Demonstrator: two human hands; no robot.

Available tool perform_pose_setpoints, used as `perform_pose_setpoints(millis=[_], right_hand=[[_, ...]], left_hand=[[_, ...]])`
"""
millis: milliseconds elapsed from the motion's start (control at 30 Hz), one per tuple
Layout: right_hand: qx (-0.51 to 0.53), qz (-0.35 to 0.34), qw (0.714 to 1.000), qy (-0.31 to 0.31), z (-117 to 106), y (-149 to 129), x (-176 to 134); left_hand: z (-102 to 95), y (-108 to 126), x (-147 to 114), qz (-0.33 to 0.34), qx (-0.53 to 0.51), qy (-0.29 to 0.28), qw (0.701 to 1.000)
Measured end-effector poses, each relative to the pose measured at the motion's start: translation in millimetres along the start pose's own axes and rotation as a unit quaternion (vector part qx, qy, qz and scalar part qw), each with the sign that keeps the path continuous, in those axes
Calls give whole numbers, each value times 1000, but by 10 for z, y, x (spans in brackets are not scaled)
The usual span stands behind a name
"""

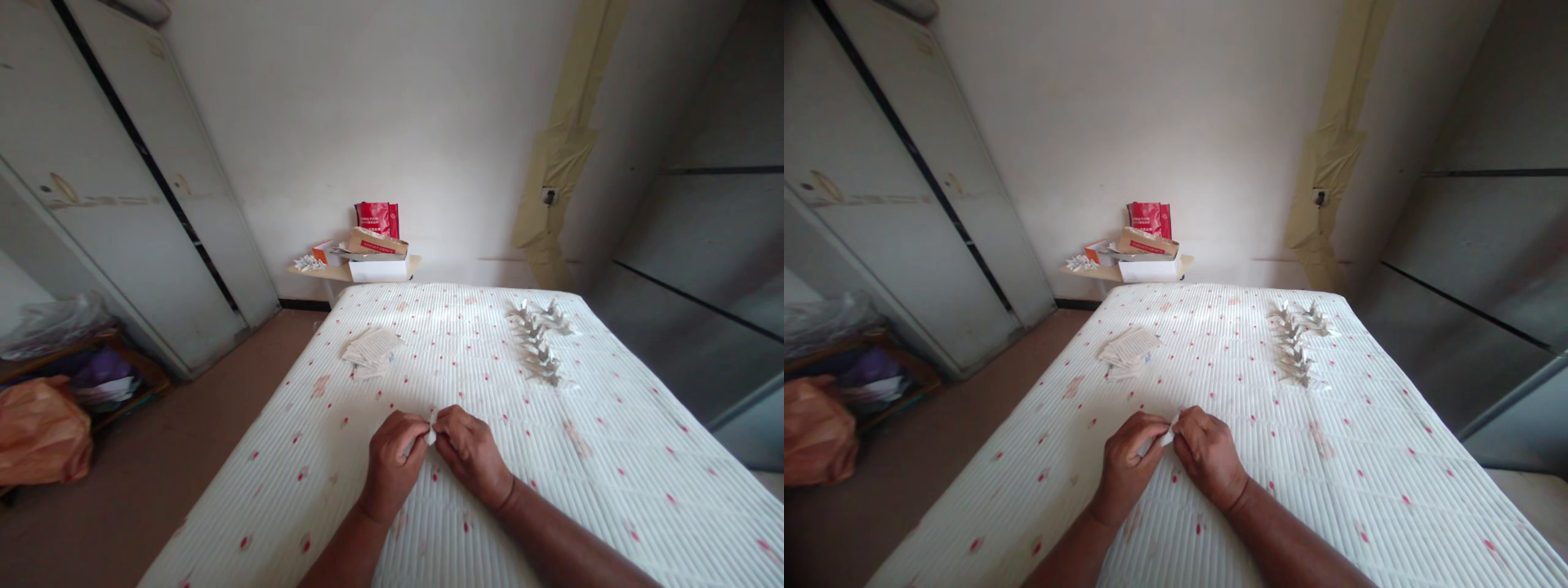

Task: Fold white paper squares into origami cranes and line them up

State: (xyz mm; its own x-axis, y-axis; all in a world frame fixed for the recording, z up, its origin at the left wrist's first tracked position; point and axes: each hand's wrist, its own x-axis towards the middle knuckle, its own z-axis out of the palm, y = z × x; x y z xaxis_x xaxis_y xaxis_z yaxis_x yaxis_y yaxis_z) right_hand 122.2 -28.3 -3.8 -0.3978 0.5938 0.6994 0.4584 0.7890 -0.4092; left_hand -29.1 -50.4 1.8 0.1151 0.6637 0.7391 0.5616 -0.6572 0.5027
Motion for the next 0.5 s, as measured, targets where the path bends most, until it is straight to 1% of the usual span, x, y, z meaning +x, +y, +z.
perform_pose_setpoints(millis=[133, 233, 367, 433, 500], right_hand=[[11, 2, 1000, -2, 13, 7, -9], [27, 27, 999, -16, 5, 3, 7], [60, 61, 996, -30, -3, -4, 34], [71, 85, 993, -36, 0, -10, 40], [78, 112, 990, -43, 7, -16, 42]], left_hand=[[10, -9, -15, 3, -4, -6, 1000], [17, -12, -15, -26, 16, -14, 999], [30, -11, -11, -130, 32, -15, 991], [40, -16, -11, -181, 8, -19, 983], [50, -27, -13, -215, -31, -22, 976]])
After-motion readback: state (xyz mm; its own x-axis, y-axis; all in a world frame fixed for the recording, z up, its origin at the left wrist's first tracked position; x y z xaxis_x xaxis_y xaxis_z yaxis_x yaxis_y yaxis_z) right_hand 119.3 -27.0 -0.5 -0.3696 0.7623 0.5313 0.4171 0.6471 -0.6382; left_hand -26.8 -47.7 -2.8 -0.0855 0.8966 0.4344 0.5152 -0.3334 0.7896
